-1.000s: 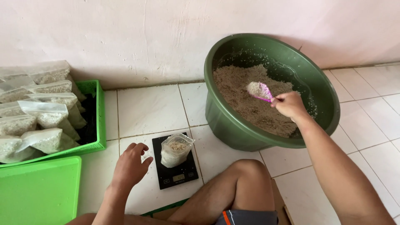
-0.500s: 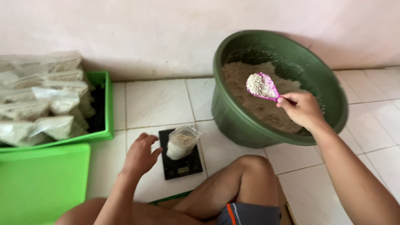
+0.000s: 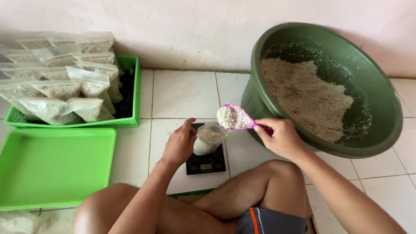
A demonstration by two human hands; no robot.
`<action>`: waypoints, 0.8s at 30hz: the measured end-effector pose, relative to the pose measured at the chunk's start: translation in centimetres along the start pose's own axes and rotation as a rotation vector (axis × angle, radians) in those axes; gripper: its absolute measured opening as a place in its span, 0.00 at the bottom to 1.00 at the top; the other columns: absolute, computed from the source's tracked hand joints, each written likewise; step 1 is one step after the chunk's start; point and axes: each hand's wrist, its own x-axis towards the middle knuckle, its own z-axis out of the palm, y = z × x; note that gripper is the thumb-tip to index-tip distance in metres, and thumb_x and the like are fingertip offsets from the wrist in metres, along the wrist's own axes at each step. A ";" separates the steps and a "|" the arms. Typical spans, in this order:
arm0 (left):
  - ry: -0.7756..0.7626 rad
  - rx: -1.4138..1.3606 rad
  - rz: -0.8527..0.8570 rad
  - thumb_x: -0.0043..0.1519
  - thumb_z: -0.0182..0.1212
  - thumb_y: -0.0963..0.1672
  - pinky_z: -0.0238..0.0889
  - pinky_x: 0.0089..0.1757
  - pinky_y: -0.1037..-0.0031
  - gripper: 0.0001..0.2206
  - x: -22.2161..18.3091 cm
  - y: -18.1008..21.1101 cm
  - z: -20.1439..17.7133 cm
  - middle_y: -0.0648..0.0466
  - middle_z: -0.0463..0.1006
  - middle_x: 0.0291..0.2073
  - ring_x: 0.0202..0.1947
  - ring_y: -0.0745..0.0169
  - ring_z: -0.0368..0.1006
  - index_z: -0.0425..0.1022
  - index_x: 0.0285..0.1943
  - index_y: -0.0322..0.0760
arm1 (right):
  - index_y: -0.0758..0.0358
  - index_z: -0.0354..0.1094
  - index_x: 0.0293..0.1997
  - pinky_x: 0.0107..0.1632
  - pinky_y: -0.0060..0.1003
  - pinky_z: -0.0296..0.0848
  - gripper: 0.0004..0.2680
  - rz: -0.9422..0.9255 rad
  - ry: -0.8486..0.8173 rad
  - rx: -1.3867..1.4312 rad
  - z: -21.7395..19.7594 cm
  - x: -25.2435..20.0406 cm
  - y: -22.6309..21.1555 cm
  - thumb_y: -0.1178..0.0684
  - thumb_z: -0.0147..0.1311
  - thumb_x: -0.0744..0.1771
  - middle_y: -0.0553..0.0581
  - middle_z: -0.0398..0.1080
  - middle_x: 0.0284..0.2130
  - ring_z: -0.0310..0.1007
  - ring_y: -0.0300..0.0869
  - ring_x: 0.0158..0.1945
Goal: Packaging grain from a large tub into small plastic bags using a scoop and weighing them on a digital scale.
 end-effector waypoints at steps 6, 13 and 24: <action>-0.029 0.026 -0.009 0.57 0.60 0.39 0.72 0.40 0.56 0.26 0.5 -0.7 0.5 0.49 0.81 0.36 0.39 0.46 0.78 0.60 0.67 0.37 | 0.62 0.78 0.40 0.33 0.35 0.77 0.05 -0.193 -0.068 -0.048 0.9 1.0 -0.2 0.59 0.57 0.64 0.59 0.78 0.30 0.79 0.48 0.34; -0.011 0.064 0.020 0.58 0.59 0.39 0.72 0.39 0.56 0.25 0.6 -1.0 0.9 0.50 0.81 0.35 0.38 0.47 0.78 0.60 0.67 0.36 | 0.60 0.76 0.44 0.36 0.34 0.78 0.06 -0.396 -0.101 -0.285 1.7 1.1 1.7 0.57 0.55 0.65 0.55 0.77 0.31 0.79 0.44 0.35; -0.014 0.157 0.097 0.58 0.56 0.40 0.74 0.35 0.63 0.17 1.0 -2.4 1.9 0.55 0.79 0.31 0.32 0.54 0.78 0.66 0.57 0.40 | 0.59 0.70 0.37 0.26 0.31 0.68 0.04 -0.853 0.063 -0.904 3.4 1.3 -2.8 0.60 0.49 0.64 0.51 0.63 0.21 0.67 0.41 0.27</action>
